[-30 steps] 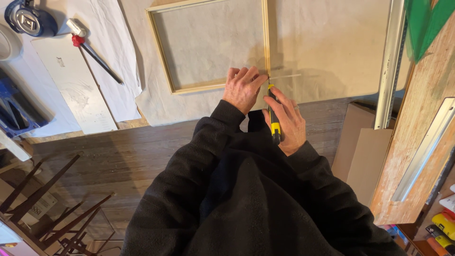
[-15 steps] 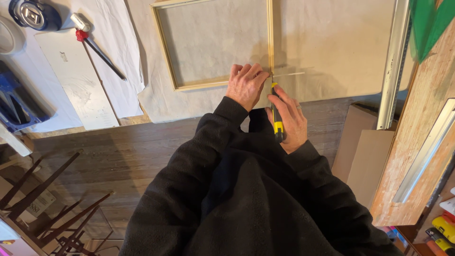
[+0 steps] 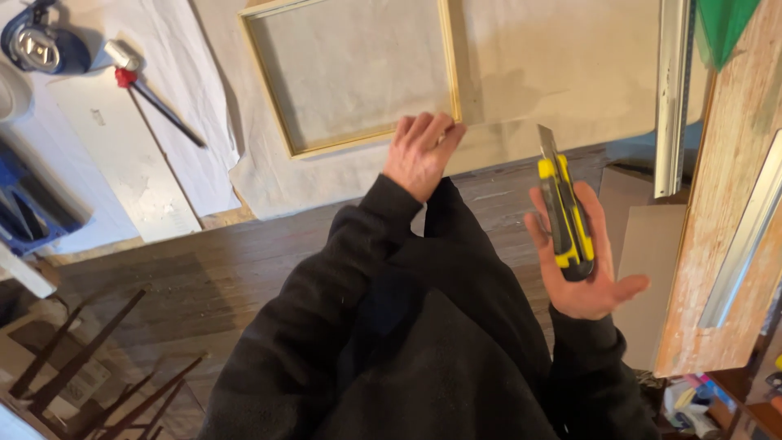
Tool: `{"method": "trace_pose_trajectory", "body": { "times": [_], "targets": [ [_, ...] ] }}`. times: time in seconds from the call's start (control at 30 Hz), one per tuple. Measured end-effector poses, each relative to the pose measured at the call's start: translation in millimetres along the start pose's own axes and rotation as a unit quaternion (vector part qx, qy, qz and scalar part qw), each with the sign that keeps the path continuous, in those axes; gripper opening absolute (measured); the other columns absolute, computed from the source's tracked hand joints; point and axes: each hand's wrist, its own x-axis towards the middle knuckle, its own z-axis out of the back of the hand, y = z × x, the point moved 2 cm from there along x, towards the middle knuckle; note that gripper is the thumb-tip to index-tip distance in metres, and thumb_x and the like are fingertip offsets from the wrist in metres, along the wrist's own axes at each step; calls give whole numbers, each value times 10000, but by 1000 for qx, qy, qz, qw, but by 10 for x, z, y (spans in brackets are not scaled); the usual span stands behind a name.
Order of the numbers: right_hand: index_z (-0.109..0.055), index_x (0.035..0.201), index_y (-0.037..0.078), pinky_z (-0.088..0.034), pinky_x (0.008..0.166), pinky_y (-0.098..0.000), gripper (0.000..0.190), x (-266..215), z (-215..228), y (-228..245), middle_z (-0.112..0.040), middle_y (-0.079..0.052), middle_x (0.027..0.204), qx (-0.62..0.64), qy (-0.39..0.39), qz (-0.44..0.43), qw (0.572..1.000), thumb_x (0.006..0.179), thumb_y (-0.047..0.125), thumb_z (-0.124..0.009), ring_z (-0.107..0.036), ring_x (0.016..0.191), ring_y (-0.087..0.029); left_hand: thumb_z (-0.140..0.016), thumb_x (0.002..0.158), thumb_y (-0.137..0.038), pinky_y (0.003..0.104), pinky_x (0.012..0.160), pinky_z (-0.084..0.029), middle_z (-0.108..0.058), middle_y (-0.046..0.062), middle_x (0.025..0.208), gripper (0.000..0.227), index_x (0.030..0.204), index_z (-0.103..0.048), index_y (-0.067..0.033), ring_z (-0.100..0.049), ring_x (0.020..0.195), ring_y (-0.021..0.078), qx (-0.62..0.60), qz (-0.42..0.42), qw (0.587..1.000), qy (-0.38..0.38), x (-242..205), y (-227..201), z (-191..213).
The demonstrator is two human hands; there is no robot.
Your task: The person is using a utility knife to trim and score a thin wooden strip for a picture frame assembly.
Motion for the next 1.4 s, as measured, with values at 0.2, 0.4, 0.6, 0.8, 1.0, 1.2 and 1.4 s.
{"method": "trace_pose_trajectory", "body": {
  "times": [0.2, 0.4, 0.6, 0.8, 1.0, 1.2, 1.4],
  "targets": [
    [-367, 1459, 31, -673, 780, -389, 459, -141, -39, -287, -519, -240, 1591, -240, -132, 13, 962, 1065, -12, -599, -689, 1267, -441, -582, 1080, -64, 363, 695, -477, -546, 49, 984, 172, 1035, -740, -116, -631, 842, 274, -26, -72, 992, -100, -406, 32, -283],
    [-516, 1606, 78, -644, 879, -513, 539, -118, -248, -792, -497, -176, 1394, -575, -102, 113, 804, 1085, 65, -654, -620, 1279, -420, -558, 1106, -83, 354, 715, -463, -569, 46, 1037, 192, 1120, -745, -124, -646, 902, 261, -9, -73, 993, -95, -591, 121, -416],
    [-491, 1634, 48, -559, 1009, -511, 514, -80, -262, -1145, -552, -196, 1499, -598, -69, 159, 782, 1129, 39, -583, -606, 1353, -409, -552, 1117, -119, 358, 801, -489, -641, 66, 1087, 225, 1196, -762, -101, -669, 961, 275, -65, -71, 987, -128, -643, 153, -434],
    [-479, 1628, 12, -523, 1019, -521, 474, 27, -317, -1183, -557, -227, 1527, -598, -53, 147, 786, 1157, 38, -524, -610, 1288, -415, -497, 1159, -162, 361, 844, -495, -689, 68, 1140, 291, 1132, -783, -120, -692, 1002, 273, -95, -85, 982, -138, -697, 195, -416],
    [-484, 1630, 33, -517, 1031, -519, 473, 58, -325, -1263, -554, -208, 1536, -594, -62, 149, 788, 1160, 42, -529, -606, 1302, -395, -570, 1127, -82, 390, 831, -497, -681, 83, 1115, 225, 1116, -791, -124, -667, 973, 274, -80, -94, 984, -125, -721, 172, -421],
    [-471, 1641, 44, -514, 1035, -537, 489, 46, -241, -1292, -543, -198, 1551, -594, -77, 145, 787, 1158, 57, -544, -597, 1338, -409, -587, 1115, -69, 399, 834, -496, -660, 78, 1095, 199, 1135, -778, -121, -655, 972, 278, -81, -96, 986, -110, -715, 165, -383],
    [-516, 1597, 17, -536, 1054, -513, 463, 45, -208, -1342, -569, -197, 1514, -591, -85, 173, 784, 1141, 68, -573, -614, 1358, -408, -596, 1120, -96, 397, 863, -508, -704, 89, 1119, 205, 1130, -800, -101, -684, 983, 260, -73, -107, 984, -120, -706, 177, -365]
  ]
}}
